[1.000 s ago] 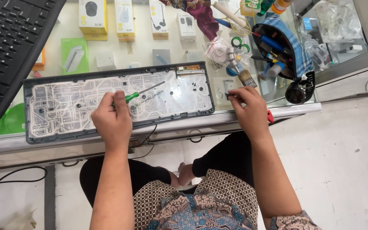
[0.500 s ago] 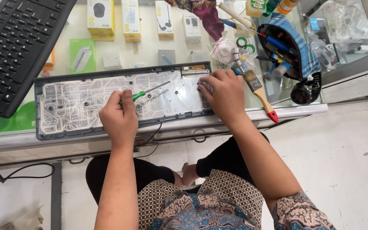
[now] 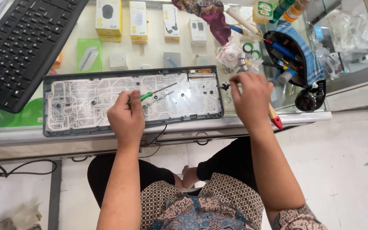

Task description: Disassembling a computer keyboard to remove the internal membrane and cleaning the plastic casing with a brush before inspecting the ribbon cable.

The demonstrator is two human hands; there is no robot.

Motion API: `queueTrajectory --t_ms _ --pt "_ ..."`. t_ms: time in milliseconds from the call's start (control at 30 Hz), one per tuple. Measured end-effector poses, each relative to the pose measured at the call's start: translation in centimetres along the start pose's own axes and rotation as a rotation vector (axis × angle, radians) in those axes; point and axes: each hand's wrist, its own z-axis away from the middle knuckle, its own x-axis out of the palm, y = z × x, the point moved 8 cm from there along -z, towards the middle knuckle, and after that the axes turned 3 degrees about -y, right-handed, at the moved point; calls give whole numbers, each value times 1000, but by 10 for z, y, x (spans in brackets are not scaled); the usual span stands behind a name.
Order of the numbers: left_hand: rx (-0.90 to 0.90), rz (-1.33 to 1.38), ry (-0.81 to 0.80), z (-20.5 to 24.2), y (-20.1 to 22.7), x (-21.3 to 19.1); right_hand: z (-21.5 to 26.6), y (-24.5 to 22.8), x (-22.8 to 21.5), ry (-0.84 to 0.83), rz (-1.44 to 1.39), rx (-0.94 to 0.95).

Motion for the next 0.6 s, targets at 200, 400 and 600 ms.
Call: queueTrajectory --t_ms 200,400,600 --pt "13 -28 -16 1 -3 3 8 5 -3 -72 -121 115" --pt "21 -14 -9 1 2 1 -7 4 1 28 -213 3" --pt "20 -37 -15 2 1 1 -35 -31 35 21 38 -263"
